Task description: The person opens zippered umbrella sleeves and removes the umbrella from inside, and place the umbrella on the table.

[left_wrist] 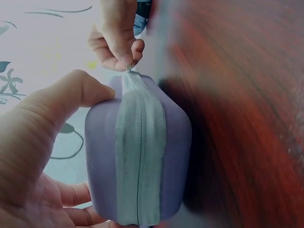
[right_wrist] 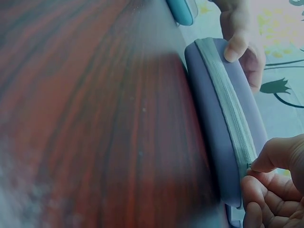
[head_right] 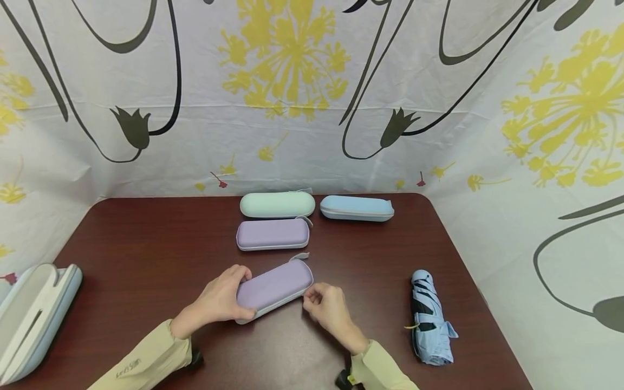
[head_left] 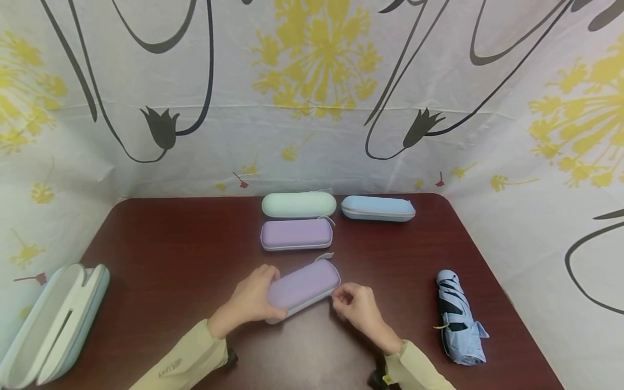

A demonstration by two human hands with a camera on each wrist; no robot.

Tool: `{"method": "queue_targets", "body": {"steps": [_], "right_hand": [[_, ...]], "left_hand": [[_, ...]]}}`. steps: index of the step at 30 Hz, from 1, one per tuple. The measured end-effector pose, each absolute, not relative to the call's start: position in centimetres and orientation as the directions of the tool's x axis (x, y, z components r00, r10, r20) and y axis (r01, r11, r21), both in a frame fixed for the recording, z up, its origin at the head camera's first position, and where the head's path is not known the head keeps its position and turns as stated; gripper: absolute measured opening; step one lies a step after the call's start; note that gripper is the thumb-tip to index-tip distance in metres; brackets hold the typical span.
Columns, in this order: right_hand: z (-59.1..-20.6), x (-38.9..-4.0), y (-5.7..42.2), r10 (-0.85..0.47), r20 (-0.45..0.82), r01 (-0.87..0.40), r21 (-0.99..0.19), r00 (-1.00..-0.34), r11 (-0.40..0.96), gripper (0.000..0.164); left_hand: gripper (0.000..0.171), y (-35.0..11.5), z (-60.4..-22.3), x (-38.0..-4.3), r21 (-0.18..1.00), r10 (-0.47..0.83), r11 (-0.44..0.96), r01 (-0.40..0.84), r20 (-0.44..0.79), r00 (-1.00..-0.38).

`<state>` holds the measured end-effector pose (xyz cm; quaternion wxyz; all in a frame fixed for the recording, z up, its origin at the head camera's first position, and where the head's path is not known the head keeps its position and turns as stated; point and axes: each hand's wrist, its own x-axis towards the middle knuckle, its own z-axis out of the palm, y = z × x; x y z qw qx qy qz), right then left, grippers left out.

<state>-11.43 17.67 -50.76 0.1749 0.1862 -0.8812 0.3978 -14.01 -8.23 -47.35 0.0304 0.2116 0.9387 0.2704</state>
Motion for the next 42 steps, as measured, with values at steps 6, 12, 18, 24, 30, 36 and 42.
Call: {"method": "queue_targets", "body": {"steps": [6, 12, 18, 24, 30, 36, 42], "right_hand": [[-50.9, -11.5, 17.7, -0.183, 0.457, -0.464, -0.637, -0.87, 0.615, 0.021], [-51.0, -11.5, 17.5, -0.189, 0.444, -0.458, -0.643, -0.876, 0.614, 0.02], [-50.9, -11.3, 17.2, -0.198, 0.429, -0.455, -0.657, -0.881, 0.601, 0.019], [-50.9, -11.2, 16.9, -0.239, 0.437, -0.489, -0.658, -0.867, 0.573, 0.017], [-50.7, -11.0, 16.5, -0.246, 0.428, -0.487, -0.666, -0.87, 0.564, 0.018], [-50.7, -10.9, 16.0, -0.263, 0.442, -0.509, -0.661, -0.858, 0.551, 0.017], [-51.0, -11.1, 15.9, -0.29, 0.459, -0.539, -0.644, -0.84, 0.543, 0.016]], "left_hand": [[0.065, -7.9, -47.2, -13.1, 0.498, 0.411, 0.779, 0.381, 0.054, -0.91], [0.066, -7.4, -47.0, -11.8, 0.477, 0.388, 0.801, 0.363, 0.048, -0.92], [0.067, -7.1, -47.1, -10.7, 0.481, 0.341, 0.814, 0.327, 0.061, -0.938], [0.068, -6.8, -47.4, -10.0, 0.484, 0.311, 0.817, 0.314, 0.09, -0.946], [0.07, -6.5, -47.4, -9.3, 0.467, 0.275, 0.836, 0.288, 0.099, -0.956], [0.069, -6.0, -47.2, -8.5, 0.47, 0.237, 0.849, 0.241, 0.068, -0.969], [0.071, -5.4, -46.8, -7.7, 0.468, 0.22, 0.855, 0.222, 0.059, -0.974]]}}
